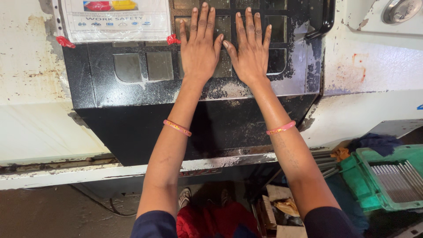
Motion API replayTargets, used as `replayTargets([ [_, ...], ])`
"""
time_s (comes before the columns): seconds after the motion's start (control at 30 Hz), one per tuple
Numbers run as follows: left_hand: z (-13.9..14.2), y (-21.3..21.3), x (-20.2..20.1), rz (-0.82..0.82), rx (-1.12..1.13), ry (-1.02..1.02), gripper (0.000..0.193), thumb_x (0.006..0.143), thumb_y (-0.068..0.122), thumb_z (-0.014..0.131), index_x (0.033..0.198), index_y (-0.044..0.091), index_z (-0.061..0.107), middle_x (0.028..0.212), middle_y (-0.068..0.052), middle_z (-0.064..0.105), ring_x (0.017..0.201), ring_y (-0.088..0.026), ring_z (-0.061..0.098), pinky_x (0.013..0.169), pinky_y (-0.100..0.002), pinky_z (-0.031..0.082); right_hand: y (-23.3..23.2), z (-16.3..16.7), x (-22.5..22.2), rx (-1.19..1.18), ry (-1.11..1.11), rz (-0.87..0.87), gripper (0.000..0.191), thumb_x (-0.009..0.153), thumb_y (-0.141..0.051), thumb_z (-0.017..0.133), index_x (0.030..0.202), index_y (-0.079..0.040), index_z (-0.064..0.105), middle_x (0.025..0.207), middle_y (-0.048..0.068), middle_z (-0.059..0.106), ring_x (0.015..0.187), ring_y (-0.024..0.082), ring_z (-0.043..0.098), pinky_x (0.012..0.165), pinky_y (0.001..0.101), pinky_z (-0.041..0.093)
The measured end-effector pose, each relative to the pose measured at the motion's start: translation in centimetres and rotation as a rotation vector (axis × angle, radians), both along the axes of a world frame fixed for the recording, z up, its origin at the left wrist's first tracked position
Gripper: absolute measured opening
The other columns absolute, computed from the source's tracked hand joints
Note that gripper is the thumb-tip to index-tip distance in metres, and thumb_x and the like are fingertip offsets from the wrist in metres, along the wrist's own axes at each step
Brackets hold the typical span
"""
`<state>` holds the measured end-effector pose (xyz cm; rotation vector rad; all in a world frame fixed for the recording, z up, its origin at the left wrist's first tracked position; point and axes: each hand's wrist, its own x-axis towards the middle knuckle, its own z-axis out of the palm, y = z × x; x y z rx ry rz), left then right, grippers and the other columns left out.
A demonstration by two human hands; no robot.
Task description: The person opens the door of a CNC machine, places a metal rod inside, closes the door, and presses a button on the control panel. They repeat this cycle multiple times, retrieving the rod and placing it into a green bin after each cycle.
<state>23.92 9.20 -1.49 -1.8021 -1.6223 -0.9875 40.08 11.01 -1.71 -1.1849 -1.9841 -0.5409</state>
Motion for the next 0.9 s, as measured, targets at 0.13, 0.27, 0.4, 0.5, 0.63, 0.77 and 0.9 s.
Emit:
replayTargets([
  [0.13,0.05,-0.05,0.0,-0.003,0.001,-0.004,0.063,0.112,0.048,0.04,0.165,0.017,0.025,0.172,-0.001,0.021,0.159,-0.021,0.017,0.131,-0.052,0.012,-0.08,0.09,-0.01,-0.012,-0.002,-0.003,0.074,0.11,-0.048,0.055,0.166,-0.01,0.025,0.172,0.016,0.018,0.159,0.036,0.013,0.128,0.0625,0.006],
  [0.27,0.11,-0.06,0.03,0.008,-0.011,0.003,0.063,0.112,0.048,0.04,0.165,0.017,0.025,0.171,-0.001,0.021,0.158,-0.022,0.017,0.131,-0.053,0.012,-0.13,0.14,0.01,-0.021,0.004,0.003,0.074,0.11,-0.048,0.054,0.166,-0.01,0.025,0.172,0.015,0.018,0.159,0.036,0.012,0.128,0.0622,0.005],
  [0.4,0.04,-0.06,0.03,0.002,-0.014,-0.001,0.063,0.112,0.048,0.039,0.165,0.017,0.025,0.171,-0.001,0.021,0.159,-0.022,0.017,0.131,-0.052,0.012,-0.08,0.06,-0.1,-0.021,-0.003,-0.008,0.073,0.111,-0.049,0.053,0.166,-0.011,0.025,0.172,0.015,0.018,0.159,0.035,0.012,0.128,0.062,0.004],
  [0.5,0.02,-0.01,0.04,0.003,-0.005,0.004,0.063,0.113,0.048,0.039,0.165,0.017,0.024,0.171,-0.001,0.021,0.159,-0.022,0.017,0.131,-0.052,0.011,-0.06,0.06,-0.04,-0.02,-0.002,-0.007,0.073,0.111,-0.049,0.052,0.166,-0.01,0.025,0.172,0.015,0.017,0.159,0.035,0.012,0.128,0.0621,0.004],
  [0.63,0.06,0.04,0.02,0.0,-0.006,0.0,0.063,0.112,0.048,0.04,0.165,0.017,0.025,0.171,-0.002,0.022,0.158,-0.022,0.017,0.131,-0.053,0.011,-0.07,0.11,-0.01,-0.021,-0.004,-0.006,0.074,0.111,-0.05,0.052,0.166,-0.01,0.025,0.172,0.016,0.017,0.16,0.035,0.012,0.128,0.0621,0.004],
  [0.77,-0.01,-0.02,-0.03,-0.004,-0.003,0.001,0.063,0.112,0.048,0.041,0.165,0.017,0.026,0.171,-0.002,0.022,0.159,-0.022,0.018,0.131,-0.053,0.012,-0.08,0.09,0.03,-0.024,-0.009,-0.01,0.074,0.111,-0.05,0.052,0.167,-0.01,0.024,0.172,0.016,0.017,0.16,0.036,0.012,0.128,0.0622,0.004],
  [0.9,0.0,-0.04,-0.02,-0.011,0.006,-0.004,0.063,0.112,0.048,0.041,0.164,0.016,0.026,0.171,-0.002,0.022,0.158,-0.022,0.017,0.131,-0.053,0.012,-0.09,0.13,-0.02,-0.018,-0.004,-0.003,0.074,0.111,-0.05,0.052,0.166,-0.01,0.024,0.172,0.016,0.018,0.159,0.036,0.012,0.128,0.0621,0.004],
])
